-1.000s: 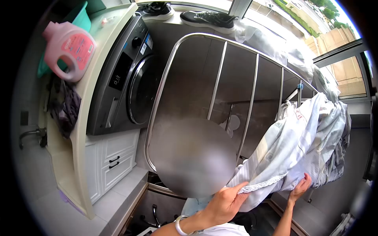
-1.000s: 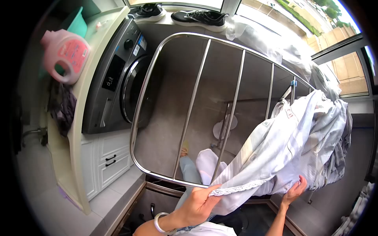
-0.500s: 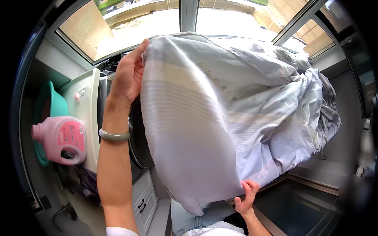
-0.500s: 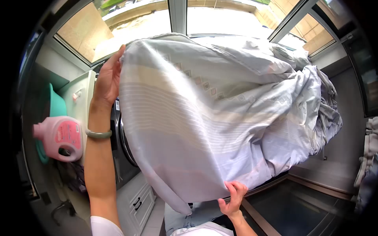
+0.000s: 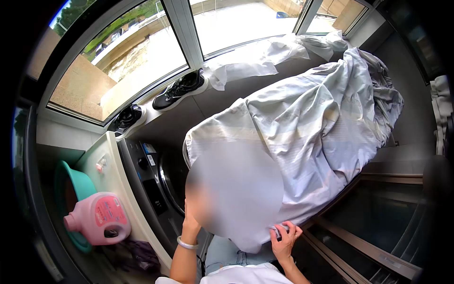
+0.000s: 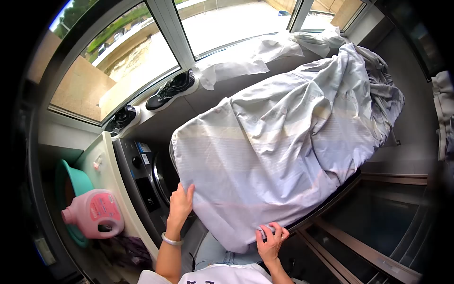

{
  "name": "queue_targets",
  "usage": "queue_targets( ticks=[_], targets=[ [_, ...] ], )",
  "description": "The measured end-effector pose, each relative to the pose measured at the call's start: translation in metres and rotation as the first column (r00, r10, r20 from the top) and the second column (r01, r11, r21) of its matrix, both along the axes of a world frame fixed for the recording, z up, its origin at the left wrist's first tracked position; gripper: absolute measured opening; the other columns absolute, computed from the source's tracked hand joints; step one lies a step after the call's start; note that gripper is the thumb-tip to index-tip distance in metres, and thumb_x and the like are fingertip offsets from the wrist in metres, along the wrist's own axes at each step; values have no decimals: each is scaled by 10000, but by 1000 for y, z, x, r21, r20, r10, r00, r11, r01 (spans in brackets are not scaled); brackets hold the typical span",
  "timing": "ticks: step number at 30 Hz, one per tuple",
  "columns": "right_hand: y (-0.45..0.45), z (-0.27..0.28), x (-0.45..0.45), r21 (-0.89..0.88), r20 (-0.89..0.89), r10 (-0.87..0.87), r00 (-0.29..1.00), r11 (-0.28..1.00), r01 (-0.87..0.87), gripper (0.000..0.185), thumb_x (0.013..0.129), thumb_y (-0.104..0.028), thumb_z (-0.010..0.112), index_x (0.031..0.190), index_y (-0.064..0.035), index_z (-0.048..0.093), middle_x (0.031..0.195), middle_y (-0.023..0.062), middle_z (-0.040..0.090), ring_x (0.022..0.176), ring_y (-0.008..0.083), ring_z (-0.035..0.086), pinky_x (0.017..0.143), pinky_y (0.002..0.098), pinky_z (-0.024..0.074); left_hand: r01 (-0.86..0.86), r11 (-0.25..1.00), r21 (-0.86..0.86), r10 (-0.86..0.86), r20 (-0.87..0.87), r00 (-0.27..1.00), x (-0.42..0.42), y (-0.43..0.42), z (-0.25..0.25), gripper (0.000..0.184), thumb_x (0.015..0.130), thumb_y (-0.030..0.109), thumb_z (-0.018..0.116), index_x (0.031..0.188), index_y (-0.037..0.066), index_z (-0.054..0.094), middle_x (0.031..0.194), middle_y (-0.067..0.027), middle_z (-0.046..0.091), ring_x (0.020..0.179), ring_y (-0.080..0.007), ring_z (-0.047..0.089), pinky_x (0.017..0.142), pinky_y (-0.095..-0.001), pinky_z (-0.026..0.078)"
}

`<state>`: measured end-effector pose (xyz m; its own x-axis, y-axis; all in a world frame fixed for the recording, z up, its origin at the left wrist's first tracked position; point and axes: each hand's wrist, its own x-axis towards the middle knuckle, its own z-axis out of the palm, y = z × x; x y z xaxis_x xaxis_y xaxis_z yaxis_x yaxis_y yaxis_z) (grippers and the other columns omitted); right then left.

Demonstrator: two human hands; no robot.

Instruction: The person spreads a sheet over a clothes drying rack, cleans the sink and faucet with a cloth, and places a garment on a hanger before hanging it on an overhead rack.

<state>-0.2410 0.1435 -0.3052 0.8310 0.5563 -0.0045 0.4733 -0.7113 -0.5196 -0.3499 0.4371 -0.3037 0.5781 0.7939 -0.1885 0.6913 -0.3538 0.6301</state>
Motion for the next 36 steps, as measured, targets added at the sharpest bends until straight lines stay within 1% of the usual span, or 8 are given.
queue_targets(
  ticks=[4, 8, 16, 20, 27, 31, 33, 36],
  targets=[
    [5, 21, 17, 140, -32, -14, 999, 990, 18, 110, 859, -151, 642, 828, -51, 611, 813, 85, 584, 838, 275, 485, 806, 386, 360, 56, 992, -117, -74, -161, 984, 14, 32, 73, 479, 976, 298, 469, 741, -108, 566, 747, -323, 547, 765, -487, 553, 628, -491, 454],
    [26, 88, 57, 351, -319, -81, 944, 915, 197, 283, 981, -223, 531, 793, -12, 526, 634, 23, 411, 595, 100, 388, 550, 249, 331, -98, 810, -579, 301, 266, 916, 11, 73, 106, 428, 1000, 370, 464, 899, -8, 637, 678, 35, 557, 589, -36, 496, 496, -223, 383],
    [46, 219, 220, 842, -518, 209, 829, 294, 452, 444, 1010, -314, 427, 1299, 15, 499, 1185, 162, 608, 1043, 246, 619, 934, 396, 488, 423, 809, -409, 131, 825, 549, 103, 100, 217, 413, 945, 378, 560, 939, -33, 596, 803, -51, 637, 662, -102, 643, 551, -220, 533],
    [-19, 269, 258, 811, -569, 275, 775, 343, 474, 499, 994, -338, 396, 1353, 5, 448, 1258, 172, 552, 1055, 264, 582, 934, 407, 452, 711, 567, -416, 39, 876, 481, 101, 96, 276, 422, 956, 350, 551, 1206, 10, 573, 998, -57, 657, 888, -166, 632, 902, -285, 501],
    [-42, 263, 161, 645, -709, 459, 535, 729, 231, 759, 919, -597, 332, 1304, 49, 438, 1090, 153, 588, 734, 179, 532, 633, 275, 389, 422, 894, 148, -243, 953, 182, 67, 87, 272, 335, 955, 221, 559, 1156, -45, 589, 1052, -137, 636, 932, -194, 626, 827, -309, 507],
    [15, 241, 86, 547, -812, 533, 238, 837, -6, 922, 876, -745, 295, 1276, 74, 431, 993, 142, 609, 550, 130, 503, 461, 200, 353, 32, 915, 401, -365, 795, 485, -26, 17, 205, 244, 872, 26, 566, 1099, -57, 605, 1038, -150, 641, 883, -275, 612, 872, -404, 481],
    [37, 218, 65, 448, -871, 418, 259, 891, 70, 1020, 827, -796, 323, 1367, 70, 329, 1076, 143, 604, 665, 122, 508, 546, 199, 376, 525, 835, 168, -397, 844, 361, -33, -14, 193, 190, 810, 146, 645, 922, -7, 664, 714, -83, 651, 675, -294, 616, 828, -397, 481],
    [20, 152, 36, 394, -915, 324, 239, 842, 367, 842, 900, -671, 410, 1354, 39, 401, 1218, 127, 565, 1006, 137, 547, 871, 297, 432, 965, 254, -59, -618, 758, 209, -34, -107, 159, 291, 888, 238, 607, 868, -49, 650, 1065, -186, 604, 1102, -339, 532, 951, -367, 408]
  ],
)
